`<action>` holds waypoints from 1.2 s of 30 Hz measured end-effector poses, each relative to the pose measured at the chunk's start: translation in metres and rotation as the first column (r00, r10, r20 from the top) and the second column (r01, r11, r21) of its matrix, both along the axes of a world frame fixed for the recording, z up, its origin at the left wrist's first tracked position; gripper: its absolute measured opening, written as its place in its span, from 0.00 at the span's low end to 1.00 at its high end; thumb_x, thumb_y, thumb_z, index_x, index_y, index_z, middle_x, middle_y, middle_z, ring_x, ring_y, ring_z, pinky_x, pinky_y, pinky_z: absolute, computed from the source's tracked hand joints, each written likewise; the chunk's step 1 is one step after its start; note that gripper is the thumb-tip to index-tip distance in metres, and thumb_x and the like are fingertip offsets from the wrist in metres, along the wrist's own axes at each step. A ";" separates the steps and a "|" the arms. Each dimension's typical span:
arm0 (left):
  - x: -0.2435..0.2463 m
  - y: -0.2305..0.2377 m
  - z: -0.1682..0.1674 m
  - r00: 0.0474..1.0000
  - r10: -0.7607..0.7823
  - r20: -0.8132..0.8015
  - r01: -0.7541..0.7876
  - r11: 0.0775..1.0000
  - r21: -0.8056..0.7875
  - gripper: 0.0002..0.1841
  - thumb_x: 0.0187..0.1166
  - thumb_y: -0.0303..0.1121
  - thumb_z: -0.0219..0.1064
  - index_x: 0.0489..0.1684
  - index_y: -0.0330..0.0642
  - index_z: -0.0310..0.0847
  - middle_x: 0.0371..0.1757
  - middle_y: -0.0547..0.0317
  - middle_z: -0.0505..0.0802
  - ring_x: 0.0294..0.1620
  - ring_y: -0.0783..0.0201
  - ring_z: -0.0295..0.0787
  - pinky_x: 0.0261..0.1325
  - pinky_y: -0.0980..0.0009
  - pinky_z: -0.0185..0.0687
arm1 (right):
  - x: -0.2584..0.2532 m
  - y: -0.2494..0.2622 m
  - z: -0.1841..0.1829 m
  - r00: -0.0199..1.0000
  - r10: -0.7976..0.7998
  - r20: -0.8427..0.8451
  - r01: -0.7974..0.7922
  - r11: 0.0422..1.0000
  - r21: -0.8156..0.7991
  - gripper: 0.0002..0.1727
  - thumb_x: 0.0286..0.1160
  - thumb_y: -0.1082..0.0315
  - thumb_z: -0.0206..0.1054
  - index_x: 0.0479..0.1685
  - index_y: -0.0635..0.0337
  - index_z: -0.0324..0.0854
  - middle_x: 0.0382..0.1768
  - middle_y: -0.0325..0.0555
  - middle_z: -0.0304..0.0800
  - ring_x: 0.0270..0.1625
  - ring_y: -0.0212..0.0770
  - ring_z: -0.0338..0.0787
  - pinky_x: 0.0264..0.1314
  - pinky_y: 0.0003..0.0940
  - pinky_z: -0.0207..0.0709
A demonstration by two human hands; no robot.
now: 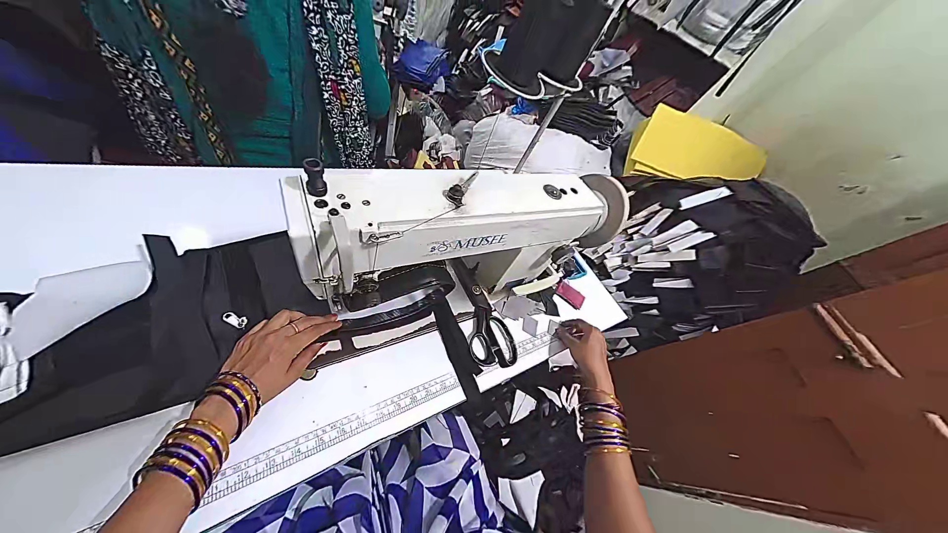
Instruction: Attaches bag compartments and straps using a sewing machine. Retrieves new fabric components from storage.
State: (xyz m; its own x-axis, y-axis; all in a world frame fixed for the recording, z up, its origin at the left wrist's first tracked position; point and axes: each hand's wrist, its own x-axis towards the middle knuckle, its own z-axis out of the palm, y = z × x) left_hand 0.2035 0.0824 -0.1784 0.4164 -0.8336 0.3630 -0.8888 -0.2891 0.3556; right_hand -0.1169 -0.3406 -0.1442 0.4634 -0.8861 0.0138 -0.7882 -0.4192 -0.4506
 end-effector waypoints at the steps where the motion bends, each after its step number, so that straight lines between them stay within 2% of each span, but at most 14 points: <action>1: -0.003 -0.001 0.004 1.000 0.010 -0.014 -0.009 0.999 0.033 0.19 0.82 0.32 0.59 0.69 0.46 0.87 0.65 0.48 0.93 0.67 0.34 0.87 0.59 0.36 0.79 | 0.002 -0.003 0.004 1.000 -0.002 -0.017 0.003 0.999 0.053 0.17 0.78 0.67 0.70 0.56 0.73 0.86 0.52 0.69 0.90 0.56 0.62 0.88 0.65 0.61 0.74; 5: -0.012 -0.003 0.017 0.995 0.035 -0.092 -0.024 0.993 0.119 0.17 0.85 0.28 0.61 0.68 0.47 0.88 0.72 0.51 0.90 0.73 0.35 0.83 0.65 0.34 0.75 | 0.008 0.014 0.017 0.999 -0.004 0.043 0.002 0.999 0.055 0.17 0.73 0.70 0.73 0.52 0.78 0.85 0.52 0.74 0.88 0.57 0.66 0.87 0.64 0.66 0.72; 6: -0.012 -0.002 0.019 0.993 0.042 -0.106 -0.026 0.989 0.144 0.17 0.87 0.30 0.59 0.69 0.48 0.88 0.74 0.53 0.89 0.75 0.37 0.82 0.67 0.35 0.74 | 0.014 0.029 0.019 0.987 0.019 0.162 -0.023 0.999 0.024 0.18 0.69 0.73 0.74 0.52 0.79 0.83 0.47 0.71 0.89 0.49 0.60 0.88 0.56 0.60 0.77; 8: -0.012 -0.002 0.023 0.991 0.049 -0.124 -0.025 0.983 0.181 0.18 0.89 0.32 0.57 0.70 0.50 0.87 0.76 0.56 0.87 0.77 0.41 0.80 0.69 0.38 0.73 | 0.036 0.074 0.023 0.877 0.124 0.464 -0.138 0.990 -0.004 0.23 0.64 0.78 0.72 0.61 0.77 0.78 0.36 0.49 0.87 0.31 0.31 0.85 0.35 0.30 0.81; 9: -0.012 -0.002 0.024 0.991 0.048 -0.127 -0.023 0.981 0.191 0.18 0.90 0.33 0.56 0.71 0.50 0.87 0.76 0.56 0.87 0.77 0.42 0.80 0.69 0.38 0.73 | 0.051 0.106 0.023 0.768 0.191 0.611 -0.244 0.970 0.004 0.22 0.64 0.81 0.70 0.60 0.78 0.77 0.35 0.42 0.88 0.31 0.23 0.86 0.36 0.22 0.82; 11: -0.012 -0.001 0.028 0.988 0.053 -0.147 -0.018 0.973 0.229 0.19 0.91 0.33 0.54 0.73 0.49 0.85 0.77 0.57 0.86 0.78 0.44 0.79 0.71 0.40 0.72 | 0.088 0.169 0.009 0.546 0.375 0.749 -0.464 0.880 -0.103 0.09 0.65 0.82 0.68 0.43 0.76 0.84 0.38 0.39 0.94 0.39 0.20 0.91 0.46 0.19 0.86; 13: -0.011 -0.001 0.029 0.987 0.053 -0.151 -0.011 0.963 0.268 0.20 0.92 0.35 0.52 0.75 0.50 0.83 0.79 0.57 0.85 0.80 0.45 0.78 0.73 0.42 0.71 | 0.125 0.223 -0.010 0.440 0.606 0.662 -0.578 0.756 -0.307 0.06 0.64 0.80 0.67 0.33 0.76 0.89 0.44 0.56 0.95 0.49 0.37 0.95 0.56 0.28 0.87; 16: -0.010 -0.001 0.030 0.982 0.048 -0.180 0.002 0.963 0.269 0.20 0.93 0.36 0.50 0.76 0.50 0.82 0.79 0.58 0.84 0.81 0.46 0.76 0.74 0.43 0.70 | 0.155 0.270 -0.030 0.512 0.729 0.454 -0.646 0.676 -0.356 0.05 0.62 0.79 0.72 0.30 0.66 0.94 0.62 0.72 0.87 0.67 0.68 0.86 0.69 0.57 0.79; 18: -0.008 0.000 0.030 0.980 0.040 -0.195 0.005 0.974 0.226 0.20 0.93 0.37 0.50 0.75 0.50 0.83 0.78 0.59 0.85 0.81 0.47 0.76 0.74 0.43 0.71 | 0.162 0.274 -0.036 0.592 0.733 0.335 -0.626 0.680 -0.382 0.06 0.61 0.73 0.76 0.32 0.55 0.98 0.69 0.75 0.82 0.69 0.81 0.78 0.62 0.71 0.70; 20: -0.008 0.002 0.028 0.982 0.020 -0.188 0.015 0.983 0.184 0.20 0.93 0.37 0.50 0.74 0.49 0.85 0.77 0.59 0.87 0.80 0.47 0.78 0.73 0.44 0.72 | 0.163 0.273 -0.035 0.654 0.714 0.251 -0.595 0.690 -0.412 0.09 0.63 0.69 0.75 0.37 0.45 0.99 0.73 0.74 0.79 0.70 0.83 0.75 0.56 0.74 0.66; 22: -0.006 0.003 0.027 0.985 0.000 -0.171 0.026 0.988 0.154 0.20 0.93 0.37 0.51 0.72 0.48 0.86 0.75 0.58 0.88 0.78 0.47 0.80 0.70 0.45 0.74 | 0.168 0.274 -0.033 0.702 0.686 0.194 -0.574 0.705 -0.417 0.13 0.67 0.68 0.73 0.45 0.39 0.99 0.76 0.73 0.77 0.73 0.84 0.73 0.59 0.78 0.63; 27: -0.005 0.004 0.029 0.976 -0.004 -0.219 0.046 0.981 0.187 0.20 0.92 0.37 0.51 0.73 0.48 0.85 0.76 0.58 0.87 0.79 0.47 0.79 0.72 0.44 0.71 | 0.182 0.275 -0.034 0.725 0.677 0.125 -0.592 0.706 -0.389 0.11 0.71 0.66 0.70 0.45 0.46 0.98 0.74 0.79 0.75 0.73 0.85 0.73 0.60 0.81 0.62; 31: 0.001 0.005 0.026 0.964 -0.022 -0.266 0.078 0.976 0.203 0.20 0.91 0.36 0.53 0.73 0.52 0.86 0.76 0.59 0.87 0.80 0.49 0.77 0.74 0.45 0.68 | 0.169 0.258 -0.032 0.686 0.695 0.215 -0.617 0.712 -0.336 0.14 0.70 0.59 0.70 0.52 0.42 0.97 0.76 0.76 0.73 0.73 0.82 0.72 0.57 0.78 0.62; 36: 0.009 0.004 0.023 0.951 -0.005 -0.310 0.072 0.976 0.204 0.20 0.92 0.37 0.51 0.74 0.54 0.85 0.78 0.61 0.86 0.82 0.53 0.75 0.76 0.46 0.67 | 0.125 0.156 0.009 0.787 0.582 0.206 -0.473 0.782 -0.405 0.19 0.77 0.63 0.65 0.59 0.66 0.90 0.68 0.80 0.80 0.71 0.81 0.77 0.71 0.74 0.66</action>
State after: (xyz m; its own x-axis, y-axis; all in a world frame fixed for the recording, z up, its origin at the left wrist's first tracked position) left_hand 0.2121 0.0867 -0.1558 0.4454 -0.8945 0.0379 -0.7583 -0.3543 0.5472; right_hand 0.0080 -0.1845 -0.1349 0.7779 -0.4207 0.4669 -0.2432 -0.8865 -0.3936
